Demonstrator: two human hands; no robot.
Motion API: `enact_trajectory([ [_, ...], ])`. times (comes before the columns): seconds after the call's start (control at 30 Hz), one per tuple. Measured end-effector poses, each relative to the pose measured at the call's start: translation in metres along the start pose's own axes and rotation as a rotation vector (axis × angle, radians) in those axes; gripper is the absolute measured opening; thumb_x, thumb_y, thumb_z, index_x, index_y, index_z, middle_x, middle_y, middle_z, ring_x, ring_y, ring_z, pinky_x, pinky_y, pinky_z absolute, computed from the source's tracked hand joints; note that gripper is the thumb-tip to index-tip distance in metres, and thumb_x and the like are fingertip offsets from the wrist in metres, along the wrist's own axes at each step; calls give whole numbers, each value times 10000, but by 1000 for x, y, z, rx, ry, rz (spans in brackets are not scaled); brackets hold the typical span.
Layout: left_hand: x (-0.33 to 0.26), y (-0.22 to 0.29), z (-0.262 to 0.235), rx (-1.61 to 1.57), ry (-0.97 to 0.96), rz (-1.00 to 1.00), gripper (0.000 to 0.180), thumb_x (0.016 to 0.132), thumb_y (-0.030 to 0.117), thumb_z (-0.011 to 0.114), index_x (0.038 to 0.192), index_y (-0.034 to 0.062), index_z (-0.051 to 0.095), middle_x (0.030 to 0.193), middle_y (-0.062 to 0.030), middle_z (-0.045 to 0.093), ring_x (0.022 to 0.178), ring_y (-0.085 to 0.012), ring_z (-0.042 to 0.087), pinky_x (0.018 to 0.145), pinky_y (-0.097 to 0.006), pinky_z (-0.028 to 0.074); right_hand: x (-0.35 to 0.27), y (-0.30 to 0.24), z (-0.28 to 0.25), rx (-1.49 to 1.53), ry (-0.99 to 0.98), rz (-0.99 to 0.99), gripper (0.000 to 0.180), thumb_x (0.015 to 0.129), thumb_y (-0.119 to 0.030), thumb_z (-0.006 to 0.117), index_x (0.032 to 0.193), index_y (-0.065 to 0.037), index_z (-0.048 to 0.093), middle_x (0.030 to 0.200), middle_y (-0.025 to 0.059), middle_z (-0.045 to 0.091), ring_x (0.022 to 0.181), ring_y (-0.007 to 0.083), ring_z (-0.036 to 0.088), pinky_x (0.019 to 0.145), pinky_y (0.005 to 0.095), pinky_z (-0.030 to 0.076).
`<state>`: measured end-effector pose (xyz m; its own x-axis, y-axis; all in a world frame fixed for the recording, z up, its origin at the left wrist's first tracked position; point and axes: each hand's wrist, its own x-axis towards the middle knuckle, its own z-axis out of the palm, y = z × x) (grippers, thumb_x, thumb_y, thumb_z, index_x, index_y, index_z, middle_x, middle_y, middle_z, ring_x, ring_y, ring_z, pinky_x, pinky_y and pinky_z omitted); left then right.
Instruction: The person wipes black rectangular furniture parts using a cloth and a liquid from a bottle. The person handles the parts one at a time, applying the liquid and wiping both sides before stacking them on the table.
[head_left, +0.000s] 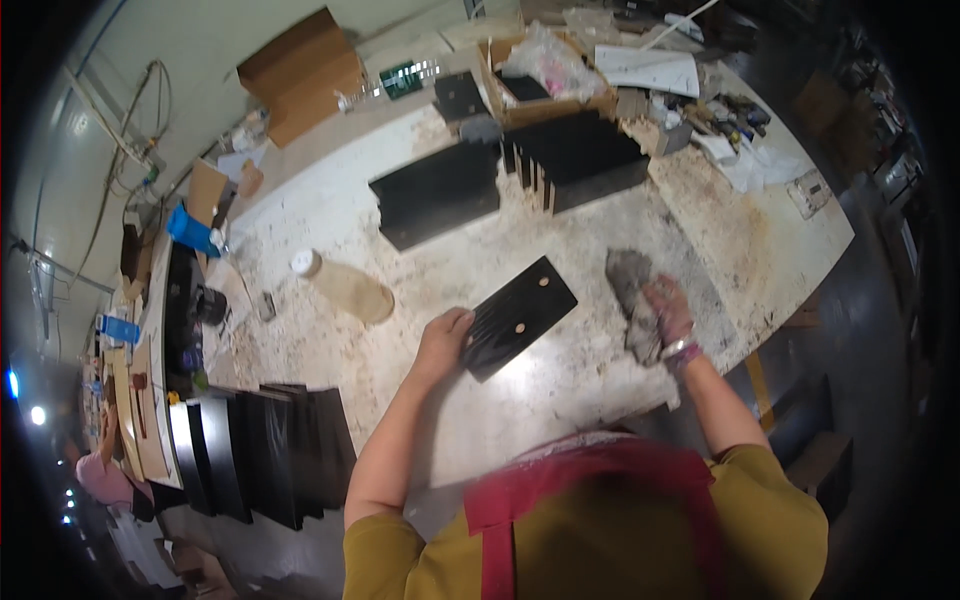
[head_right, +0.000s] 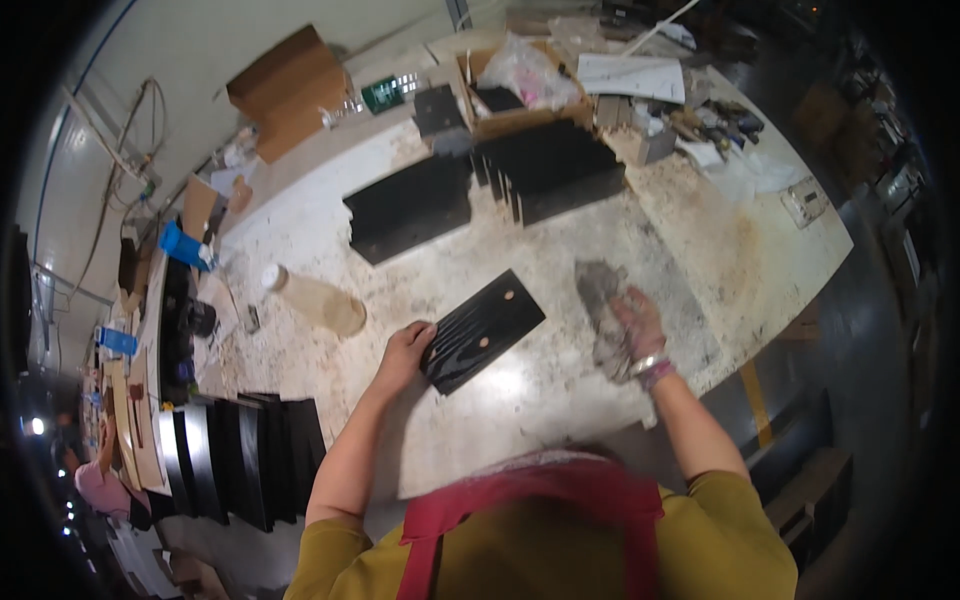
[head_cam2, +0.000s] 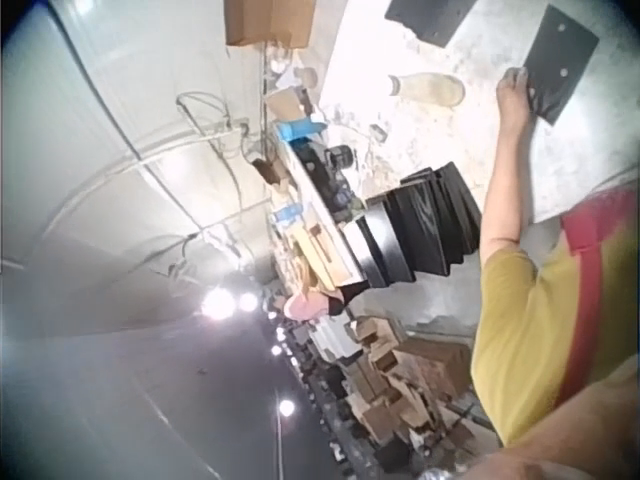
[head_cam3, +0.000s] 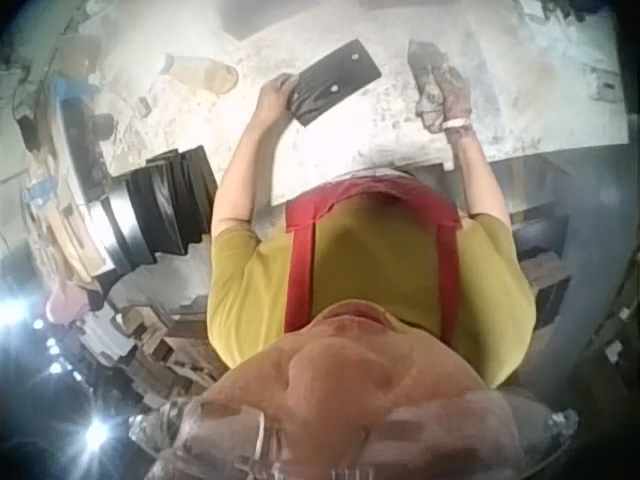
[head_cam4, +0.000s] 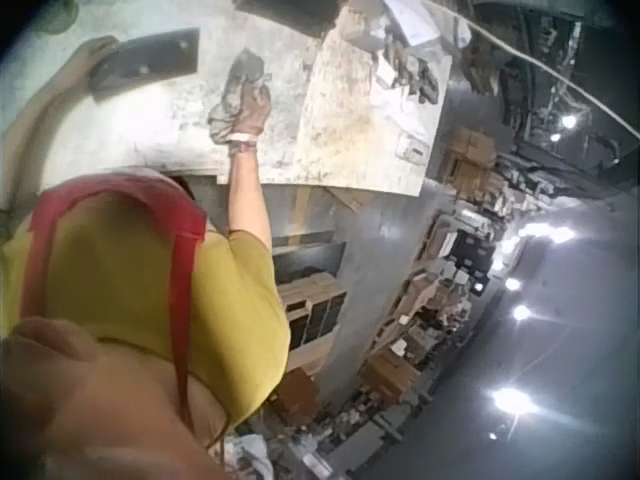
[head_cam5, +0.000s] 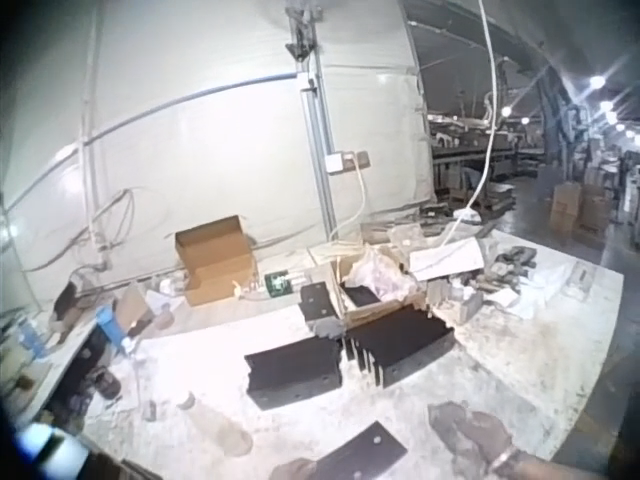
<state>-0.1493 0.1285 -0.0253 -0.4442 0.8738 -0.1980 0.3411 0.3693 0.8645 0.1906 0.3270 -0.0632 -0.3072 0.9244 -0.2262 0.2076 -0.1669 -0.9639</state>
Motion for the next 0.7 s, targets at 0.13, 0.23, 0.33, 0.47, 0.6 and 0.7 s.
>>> enact_trajectory([
  [0.13,-20,-8,15,359,321,360,278,784,188,678,977,-4,623,1015,-202,615,977,-396,543,837,-442,434,22,-20,-15,-360,31,-269,529,870,-342,641,1253,7,532,1187,183,593,1119,272,549,959,335,417],
  [0.23,-68,-1,9,368,233,232,934,601,299,841,1363,21,377,1311,-228,464,1191,-386,450,983,-433,377,-5,-82,26,-541,78,-414,462,848,-307,650,1190,-6,572,1116,162,621,1028,297,591,890,338,455],
  [0.33,-88,-21,30,528,141,206,1080,559,294,865,1413,13,266,1396,-248,349,1284,-397,346,1054,-476,276,-34,-107,101,-558,-144,-564,342,796,-238,677,1091,-73,625,950,127,656,871,279,636,783,357,499],
  [0.47,-77,-45,43,364,290,290,1018,574,239,849,1393,-2,293,1351,-228,400,1261,-367,376,1037,-451,296,-60,-41,211,-829,-528,-1064,154,754,-167,604,880,-94,653,876,137,646,815,300,642,738,384,524],
  [0.6,-78,-40,35,377,281,342,972,577,214,850,1371,-12,338,1331,-225,421,1248,-369,395,1027,-453,305,22,-54,153,-748,-270,-464,171,803,-131,575,946,-69,645,960,155,647,862,306,639,757,375,529],
  [0.7,-77,-48,38,410,298,334,1054,568,219,848,1420,20,260,1359,-201,416,1253,-362,404,1050,-449,301,44,-82,105,-1084,-49,-628,157,842,-109,556,951,-48,650,1005,162,651,828,268,649,747,368,527],
])
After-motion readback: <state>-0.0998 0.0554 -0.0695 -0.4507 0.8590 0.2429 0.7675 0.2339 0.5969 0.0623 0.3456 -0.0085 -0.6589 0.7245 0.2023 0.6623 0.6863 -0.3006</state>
